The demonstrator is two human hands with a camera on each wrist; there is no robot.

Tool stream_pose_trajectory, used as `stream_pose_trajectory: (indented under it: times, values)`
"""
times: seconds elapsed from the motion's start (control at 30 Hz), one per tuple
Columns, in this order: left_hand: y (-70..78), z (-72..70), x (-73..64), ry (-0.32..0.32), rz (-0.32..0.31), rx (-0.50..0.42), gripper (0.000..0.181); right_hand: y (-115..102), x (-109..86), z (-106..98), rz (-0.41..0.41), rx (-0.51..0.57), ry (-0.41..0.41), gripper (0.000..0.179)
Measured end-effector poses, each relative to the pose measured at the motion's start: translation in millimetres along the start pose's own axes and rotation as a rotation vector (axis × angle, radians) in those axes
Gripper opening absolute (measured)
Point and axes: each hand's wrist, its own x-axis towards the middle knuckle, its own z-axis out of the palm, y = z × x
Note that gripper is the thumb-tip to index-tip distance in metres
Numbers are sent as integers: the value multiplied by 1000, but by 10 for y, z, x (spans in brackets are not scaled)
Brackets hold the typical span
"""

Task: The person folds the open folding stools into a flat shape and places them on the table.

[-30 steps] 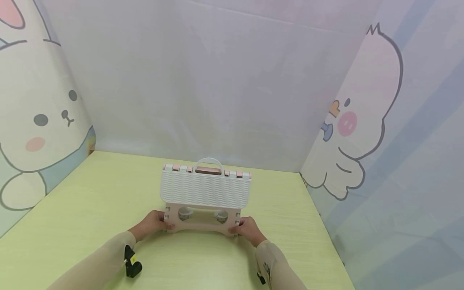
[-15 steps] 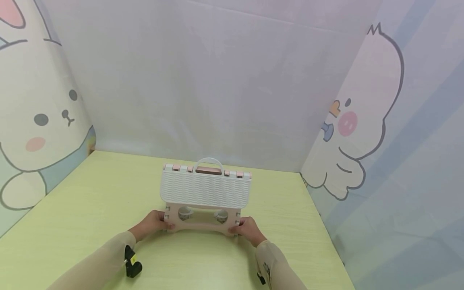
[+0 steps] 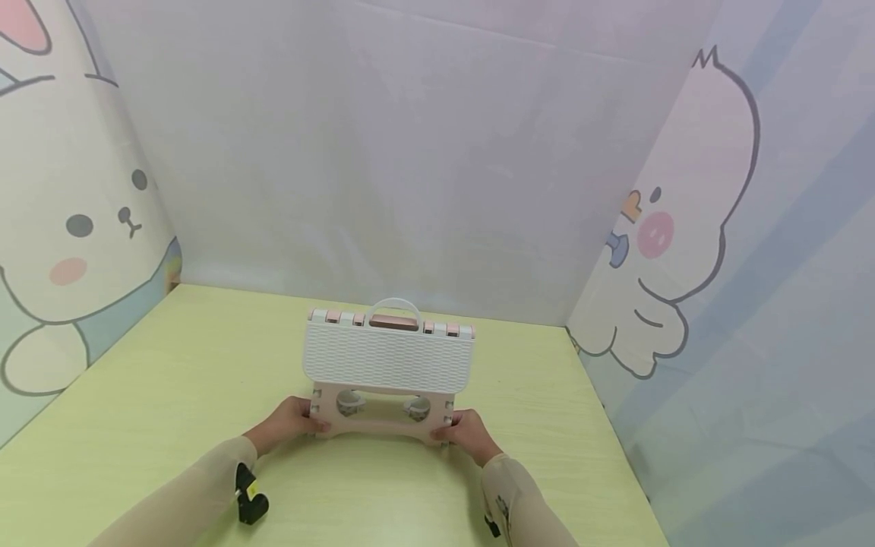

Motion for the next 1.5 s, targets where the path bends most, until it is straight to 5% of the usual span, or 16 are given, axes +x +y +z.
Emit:
stream_pose_trajectory:
  times: [0.3,0.53,0.83,1.17,1.5]
  values:
    - [-8,24,11,23,-21,37,28,4,2,4,-4,-10,-4,22]
    - [15,26,4,29,-31,29,29,330,166,-16,-6,-22,7,23]
    - [19,9,20,20,-29,40,25,84,52,-1,-9,-24,4,20]
    - [9,5,45,17,-19,45,23,329,183,-8,6,-38,26,22]
    - [-8,-9,35,3,7,37,22,331,199,1,-3,-33,26,19]
